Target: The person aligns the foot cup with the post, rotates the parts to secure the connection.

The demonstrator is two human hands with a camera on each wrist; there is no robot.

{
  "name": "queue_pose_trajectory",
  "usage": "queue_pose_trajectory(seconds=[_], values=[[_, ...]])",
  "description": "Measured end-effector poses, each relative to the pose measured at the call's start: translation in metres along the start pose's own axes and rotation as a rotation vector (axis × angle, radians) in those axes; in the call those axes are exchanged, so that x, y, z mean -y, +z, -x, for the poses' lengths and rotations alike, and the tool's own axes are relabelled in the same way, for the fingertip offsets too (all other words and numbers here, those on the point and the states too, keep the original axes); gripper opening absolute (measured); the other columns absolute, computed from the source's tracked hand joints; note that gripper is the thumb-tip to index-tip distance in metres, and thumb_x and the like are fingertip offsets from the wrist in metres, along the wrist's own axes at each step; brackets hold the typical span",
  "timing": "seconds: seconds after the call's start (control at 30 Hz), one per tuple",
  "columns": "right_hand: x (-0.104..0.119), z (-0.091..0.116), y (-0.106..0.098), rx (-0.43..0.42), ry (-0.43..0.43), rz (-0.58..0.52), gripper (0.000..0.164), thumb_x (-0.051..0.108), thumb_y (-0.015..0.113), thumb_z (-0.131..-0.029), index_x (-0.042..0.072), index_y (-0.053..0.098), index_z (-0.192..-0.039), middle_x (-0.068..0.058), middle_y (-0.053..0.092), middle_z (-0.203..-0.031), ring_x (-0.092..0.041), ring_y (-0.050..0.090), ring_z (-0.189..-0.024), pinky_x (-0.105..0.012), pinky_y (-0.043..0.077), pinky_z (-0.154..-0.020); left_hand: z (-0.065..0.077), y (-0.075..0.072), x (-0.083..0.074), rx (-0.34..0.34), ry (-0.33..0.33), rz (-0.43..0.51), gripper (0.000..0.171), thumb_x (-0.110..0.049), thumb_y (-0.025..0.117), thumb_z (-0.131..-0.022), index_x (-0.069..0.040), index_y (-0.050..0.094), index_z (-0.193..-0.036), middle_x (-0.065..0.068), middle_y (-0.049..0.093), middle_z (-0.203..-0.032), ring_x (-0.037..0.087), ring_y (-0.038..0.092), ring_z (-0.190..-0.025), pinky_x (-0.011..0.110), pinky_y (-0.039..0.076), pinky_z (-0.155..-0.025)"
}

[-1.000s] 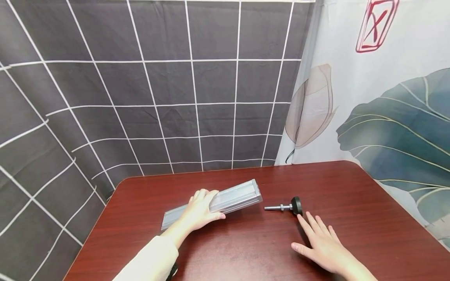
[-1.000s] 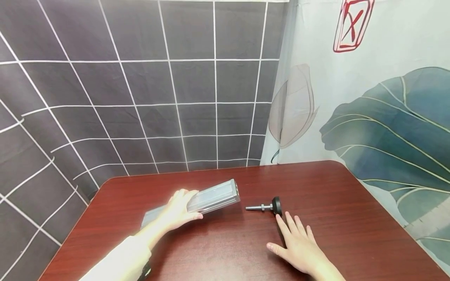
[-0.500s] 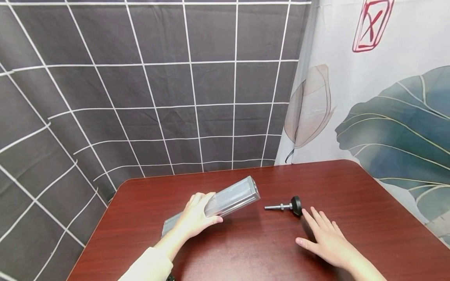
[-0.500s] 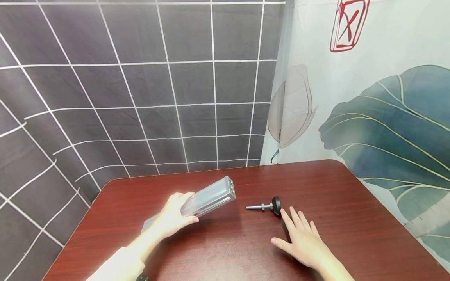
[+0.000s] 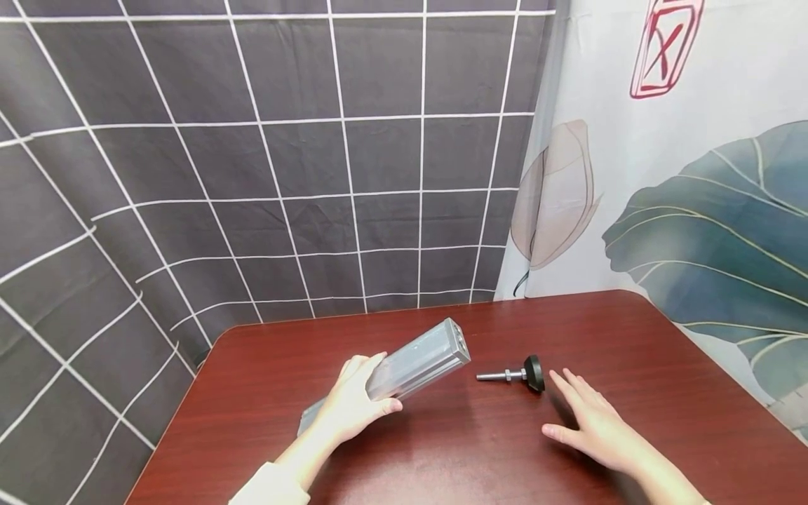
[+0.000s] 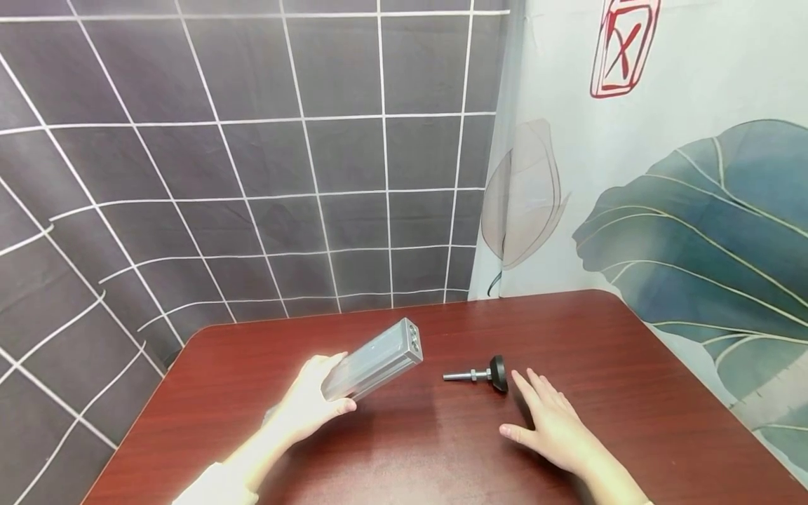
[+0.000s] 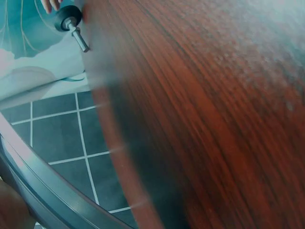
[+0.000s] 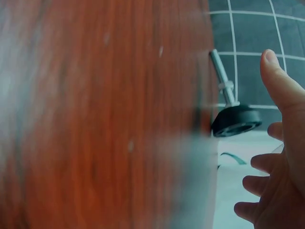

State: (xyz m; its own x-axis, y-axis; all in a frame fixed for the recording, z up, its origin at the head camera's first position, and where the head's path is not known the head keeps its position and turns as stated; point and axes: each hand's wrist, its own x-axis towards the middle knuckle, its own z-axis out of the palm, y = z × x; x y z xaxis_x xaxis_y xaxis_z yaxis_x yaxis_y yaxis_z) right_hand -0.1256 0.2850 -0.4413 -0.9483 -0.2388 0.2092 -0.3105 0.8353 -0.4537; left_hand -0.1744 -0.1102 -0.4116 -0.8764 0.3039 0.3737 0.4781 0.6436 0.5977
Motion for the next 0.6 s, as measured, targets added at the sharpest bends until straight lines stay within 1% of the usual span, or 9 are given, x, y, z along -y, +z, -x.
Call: queue_pose_trajectory(seconds=[0.13, 0.23, 0.4, 0.5, 0.6], values=[[-0.011, -0.002, -0.001, -0.039, -0.014, -0.01, 0.083, 0.039, 0.075, -0.076, -0.005, 0.039, -0.136, -0.034, 0.033, -0.137, -0.052, 0.031, -0.123, -0.065, 0.028, -0.091, 0.002, -0.001, 0.0, -0.003, 0.002, -0.019, 0.082, -0.044, 0.082, -0.064, -0.006, 0.052, -0.131, 0.002, 0.052, -0.112, 0.019, 0.045, -0.107, 0.037, 0.044, -0.085], [-0.02, -0.006, -0.003, -0.062, -0.019, -0.027, 0.084, 0.036, 0.076, -0.075, -0.007, 0.037, -0.136, -0.034, 0.034, -0.136, -0.051, 0.032, -0.122, -0.064, 0.029, -0.09, 0.002, -0.003, 0.0, -0.009, 0.013, -0.021, 0.08, -0.043, 0.082, -0.064, -0.007, 0.053, -0.13, 0.002, 0.052, -0.112, 0.019, 0.045, -0.107, 0.037, 0.044, -0.085], [-0.034, -0.016, -0.012, -0.049, -0.003, -0.081, 0.088, 0.033, 0.077, -0.075, -0.01, 0.031, -0.138, -0.035, 0.033, -0.137, -0.052, 0.029, -0.123, -0.066, 0.026, -0.091, 0.003, -0.005, 0.0, -0.002, 0.004, 0.008, 0.078, -0.043, 0.083, -0.063, -0.009, 0.055, -0.128, 0.0, 0.052, -0.113, 0.017, 0.046, -0.107, 0.036, 0.044, -0.084], [-0.042, -0.023, -0.016, -0.037, 0.014, -0.107, 0.089, 0.032, 0.077, -0.076, -0.01, 0.03, -0.138, -0.034, 0.034, -0.136, -0.051, 0.031, -0.122, -0.065, 0.027, -0.091, 0.004, -0.006, -0.001, 0.005, -0.009, 0.022, 0.079, -0.042, 0.084, -0.062, -0.009, 0.055, -0.128, -0.001, 0.052, -0.113, 0.017, 0.046, -0.107, 0.037, 0.043, -0.085], [-0.047, -0.029, -0.018, -0.023, 0.034, -0.121, 0.09, 0.032, 0.077, -0.076, -0.01, 0.029, -0.139, -0.034, 0.036, -0.135, -0.05, 0.034, -0.121, -0.064, 0.03, -0.091, 0.005, -0.005, -0.001, 0.011, -0.007, 0.021, 0.079, -0.038, 0.085, -0.061, -0.009, 0.055, -0.128, -0.001, 0.052, -0.113, 0.017, 0.046, -0.107, 0.036, 0.043, -0.086]])
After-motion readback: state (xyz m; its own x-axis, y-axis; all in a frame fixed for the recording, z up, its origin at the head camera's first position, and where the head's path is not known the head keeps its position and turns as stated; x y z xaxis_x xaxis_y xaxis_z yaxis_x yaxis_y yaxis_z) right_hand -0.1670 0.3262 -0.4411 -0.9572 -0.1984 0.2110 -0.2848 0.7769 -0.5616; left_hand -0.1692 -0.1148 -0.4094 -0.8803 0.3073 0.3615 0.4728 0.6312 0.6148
